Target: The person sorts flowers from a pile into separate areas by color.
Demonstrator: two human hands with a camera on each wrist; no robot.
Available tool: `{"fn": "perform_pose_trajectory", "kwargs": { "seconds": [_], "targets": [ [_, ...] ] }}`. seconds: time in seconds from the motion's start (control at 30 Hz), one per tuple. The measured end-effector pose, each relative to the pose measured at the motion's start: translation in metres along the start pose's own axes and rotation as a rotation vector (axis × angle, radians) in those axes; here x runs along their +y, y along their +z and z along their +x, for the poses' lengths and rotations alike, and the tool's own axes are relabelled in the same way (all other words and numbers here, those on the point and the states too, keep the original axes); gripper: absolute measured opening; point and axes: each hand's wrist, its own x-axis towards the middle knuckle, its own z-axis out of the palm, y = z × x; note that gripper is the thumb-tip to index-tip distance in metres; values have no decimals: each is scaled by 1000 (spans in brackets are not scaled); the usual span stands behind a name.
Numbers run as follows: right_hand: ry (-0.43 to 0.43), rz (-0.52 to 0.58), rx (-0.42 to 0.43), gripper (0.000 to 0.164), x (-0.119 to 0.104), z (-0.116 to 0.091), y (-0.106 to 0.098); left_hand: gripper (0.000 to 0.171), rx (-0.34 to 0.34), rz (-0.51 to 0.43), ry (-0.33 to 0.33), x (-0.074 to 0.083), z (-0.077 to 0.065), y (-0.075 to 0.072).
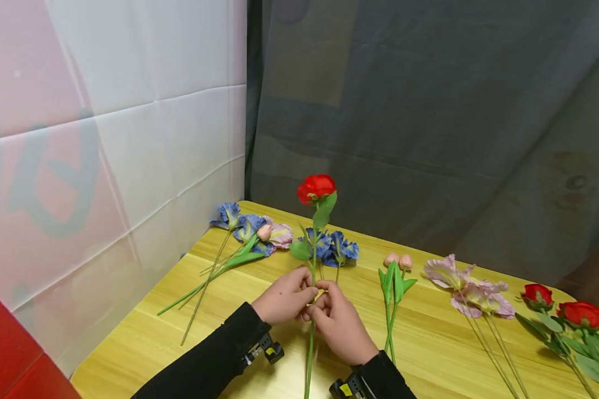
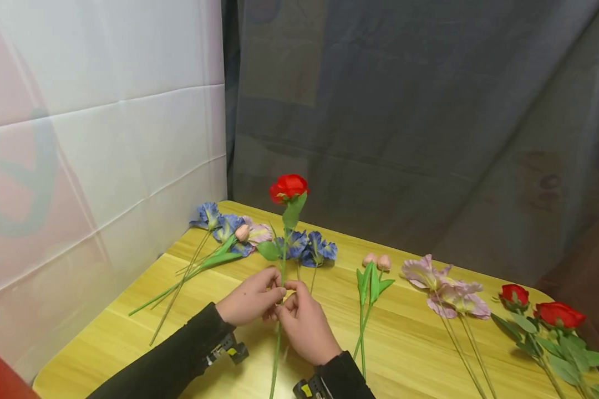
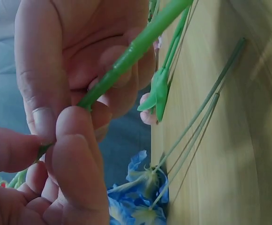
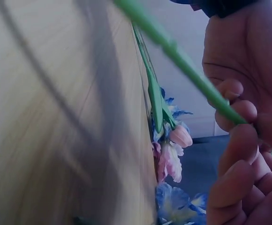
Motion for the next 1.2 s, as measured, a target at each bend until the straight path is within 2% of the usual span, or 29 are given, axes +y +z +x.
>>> {"fn": "perform_pose_trajectory", "kwargs": {
  "seconds": [0.2, 0.33, 0.47, 0.6, 0.7, 0.87, 1.07, 1.2],
  "targets": [
    [42, 6, 32, 44, 7, -11, -7, 8, -28, 36, 1, 1, 1, 4],
    [105, 11, 67, 45, 11, -22, -17, 7, -34, 63, -5, 0, 1, 5],
    [184, 24, 138, 44, 20, -40, -34, 11, -47, 86, -6, -1, 0, 4],
    [292, 2, 212, 42, 34, -67, -61, 11, -63, 83, -5, -4, -3, -2],
    [366, -45, 240, 43, 45, -88, -88, 12, -59, 75, -7, -6, -6, -10],
    [462, -196, 235, 50, 64, -120, -145, 14, -37, 60, -13, -10, -10, -22],
    [569, -487, 187, 67, 90, -161, -234, 15, -26, 54, -28, -14, -15, -29],
    [639, -640, 225, 60, 110, -189, -289, 16, -3, 56, -45, -15, -17, -33]
  ]
}}
